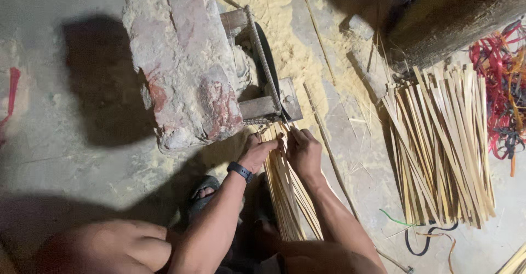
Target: The person sits on the floor and pulls bundles of thin bamboo strips through a fixed blade splitter mounted on a stone base, drawing strips through by hand one bundle at a time. They gather the processed strips, lift a large bundle, and continue feeding more strips through the blade.
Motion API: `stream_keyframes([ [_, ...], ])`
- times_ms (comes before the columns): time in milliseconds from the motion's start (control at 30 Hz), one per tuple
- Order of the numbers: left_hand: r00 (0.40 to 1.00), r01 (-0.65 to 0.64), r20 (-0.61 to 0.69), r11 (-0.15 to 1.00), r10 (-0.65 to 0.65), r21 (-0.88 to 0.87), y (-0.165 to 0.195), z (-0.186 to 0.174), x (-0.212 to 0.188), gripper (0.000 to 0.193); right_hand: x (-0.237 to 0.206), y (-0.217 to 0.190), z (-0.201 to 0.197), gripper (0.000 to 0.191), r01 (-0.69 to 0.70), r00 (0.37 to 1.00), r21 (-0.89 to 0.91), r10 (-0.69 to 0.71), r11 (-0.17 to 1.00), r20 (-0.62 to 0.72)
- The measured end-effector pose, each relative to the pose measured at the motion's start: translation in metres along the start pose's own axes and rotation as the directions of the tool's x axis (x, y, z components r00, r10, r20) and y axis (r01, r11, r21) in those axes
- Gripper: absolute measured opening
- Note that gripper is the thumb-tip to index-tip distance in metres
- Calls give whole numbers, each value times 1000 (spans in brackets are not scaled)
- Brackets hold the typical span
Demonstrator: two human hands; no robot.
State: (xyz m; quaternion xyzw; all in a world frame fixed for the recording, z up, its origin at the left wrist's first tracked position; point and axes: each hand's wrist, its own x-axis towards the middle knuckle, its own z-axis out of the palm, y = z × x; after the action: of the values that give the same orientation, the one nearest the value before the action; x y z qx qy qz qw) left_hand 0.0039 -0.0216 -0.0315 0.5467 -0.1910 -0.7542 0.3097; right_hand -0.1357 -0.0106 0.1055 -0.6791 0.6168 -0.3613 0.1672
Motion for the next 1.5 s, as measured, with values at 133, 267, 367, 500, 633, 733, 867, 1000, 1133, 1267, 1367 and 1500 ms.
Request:
stream_keyframes([
  [133, 992, -88, 83, 994, 94, -69, 6, 0, -8, 89, -19, -9, -32, 25, -4, 995, -73, 12, 997, 99],
  [267, 985, -16, 170, 988, 42, -151, 14, 9, -19, 76, -56, -16, -56, 29, 57, 998, -144, -52, 988, 37],
  [367, 965, -85, 230, 981, 123, -172, 13, 13, -19, 52, -60, -8, -43, 25, -288, 934, 91, 259, 953, 244],
  [500, 975, 15, 222, 1000, -14, 0, 7, 8, -8, 55, -36, 6, -19, 23, -92, 991, -58, 97, 994, 90],
  [633, 991, 116, -78, 990, -110, 82, 7, 1, 1, 130, -5, 4, 0, 30, 35, 999, -78, -35, 996, 6],
  [733, 998, 16, -56, 998, -13, 61, 6, 0, 1, 132, -4, -4, -11, 39, -6, 998, -10, 6, 1000, 62],
  [867, 992, -92, 88, 995, 95, -48, 8, 4, -9, 108, -34, -11, -45, 31, 14, 997, -145, -2, 989, 81],
  [1000, 990, -62, 115, 985, 81, -162, 5, 5, -12, 103, -62, -2, -53, 31, -157, 975, -4, 155, 988, 157],
  [1133, 918, -133, 327, 952, 223, -277, -4, 2, -8, 97, -77, 16, -33, 21, -405, 903, 284, 331, 869, 274],
  [1267, 964, -84, 244, 990, 110, -115, -5, 1, -7, 102, -84, 27, -21, 20, -574, 816, 331, 490, 749, 306],
  [1367, 996, -62, 56, 998, 63, -24, 3, 3, -14, 120, -83, 25, -22, 19, -444, 895, 306, 402, 842, 191],
  [1500, 997, -63, 36, 992, 67, -112, 15, 5, -23, 116, -67, 20, -22, 17, -313, 944, 16, 309, 950, 119],
])
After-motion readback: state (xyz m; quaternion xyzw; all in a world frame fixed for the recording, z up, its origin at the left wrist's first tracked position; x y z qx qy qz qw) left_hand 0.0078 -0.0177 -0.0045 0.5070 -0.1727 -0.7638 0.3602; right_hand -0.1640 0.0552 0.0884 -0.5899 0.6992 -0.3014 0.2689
